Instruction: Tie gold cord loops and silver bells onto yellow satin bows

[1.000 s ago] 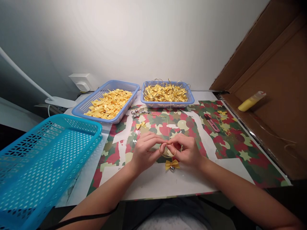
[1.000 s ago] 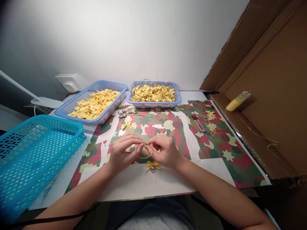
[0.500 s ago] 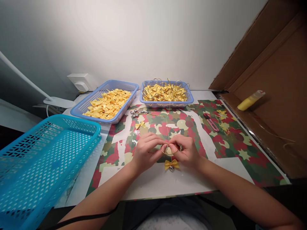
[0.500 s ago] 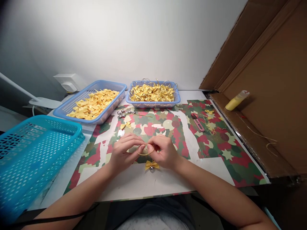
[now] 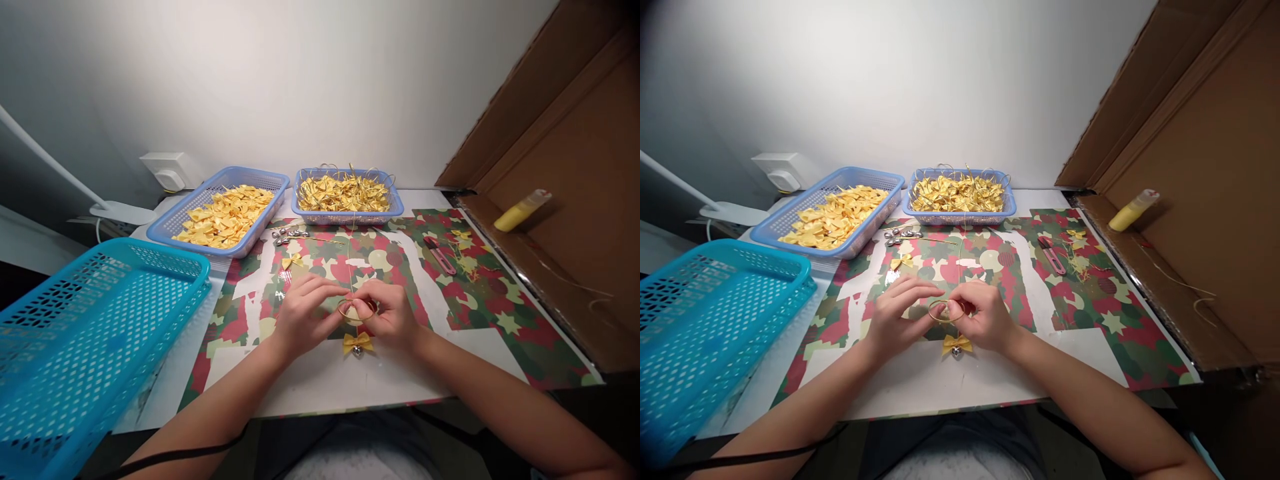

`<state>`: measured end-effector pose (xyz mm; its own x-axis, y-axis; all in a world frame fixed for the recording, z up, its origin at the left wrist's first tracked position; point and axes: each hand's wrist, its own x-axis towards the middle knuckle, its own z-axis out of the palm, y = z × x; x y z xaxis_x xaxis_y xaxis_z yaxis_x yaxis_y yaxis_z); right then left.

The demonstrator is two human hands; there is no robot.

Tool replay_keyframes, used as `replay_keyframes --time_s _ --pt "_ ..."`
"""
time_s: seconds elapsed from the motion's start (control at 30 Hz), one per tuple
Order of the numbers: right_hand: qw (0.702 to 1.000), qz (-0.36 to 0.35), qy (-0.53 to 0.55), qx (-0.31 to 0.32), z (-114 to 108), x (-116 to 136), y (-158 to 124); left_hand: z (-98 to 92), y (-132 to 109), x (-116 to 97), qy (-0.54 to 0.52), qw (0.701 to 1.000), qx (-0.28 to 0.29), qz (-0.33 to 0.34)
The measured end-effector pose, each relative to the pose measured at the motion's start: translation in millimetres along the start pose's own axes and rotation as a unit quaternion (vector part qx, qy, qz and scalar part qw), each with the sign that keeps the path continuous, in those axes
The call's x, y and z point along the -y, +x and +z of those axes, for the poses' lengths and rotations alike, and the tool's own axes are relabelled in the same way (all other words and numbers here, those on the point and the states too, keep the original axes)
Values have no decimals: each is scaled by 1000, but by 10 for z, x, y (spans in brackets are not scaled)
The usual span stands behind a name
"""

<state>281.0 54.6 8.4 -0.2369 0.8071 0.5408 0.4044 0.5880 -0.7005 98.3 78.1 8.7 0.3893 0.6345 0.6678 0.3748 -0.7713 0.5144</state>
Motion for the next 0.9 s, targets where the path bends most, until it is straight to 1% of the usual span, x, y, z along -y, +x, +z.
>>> replay_keyframes --time_s 0.03,0.1,0.17,0.2,0.23,0.3,0.37,0.47,0.53,0.6,0.7,0.77,0.83,0.9 --pt "1000 1 -2 2 -15 4 9 -9 0 3 5 999 32 -29" --pt "1000 5 -5 1 -51 11 34 -27 -2 8 2 989 130 -72" --pt "1000 16 -3 0 -87 10 61 -34 -4 7 -18 968 239 -77" --pt "1000 25 1 1 -102 7 74 -33 -6 2 -27 957 280 -73" --pt "999 36 5 6 -114 1 87 -28 -7 -4 -33 948 309 -70" --pt "997 67 15 28 -132 -12 110 -11 -8 -23 -37 936 343 -70" --pt "991 111 21 72 -152 -22 130 7 -5 -39 -32 931 355 -78" --pt "970 177 20 162 -210 -7 143 27 3 -48 -20 926 363 -105" --pt "955 205 23 211 -274 32 131 35 9 -43 -26 924 361 -121" --pt "943 222 34 244 -345 88 107 38 15 -37 -50 922 350 -156" --pt "935 232 52 262 -419 167 67 34 26 -42 -112 905 320 -258" --pt "940 224 46 255 -422 192 46 32 36 -57 -164 885 296 -320" --pt "951 203 31 230 -393 192 29 36 44 -73 -205 869 270 -361" --pt "963 171 16 207 -356 179 15 44 49 -86 -224 861 247 -384"
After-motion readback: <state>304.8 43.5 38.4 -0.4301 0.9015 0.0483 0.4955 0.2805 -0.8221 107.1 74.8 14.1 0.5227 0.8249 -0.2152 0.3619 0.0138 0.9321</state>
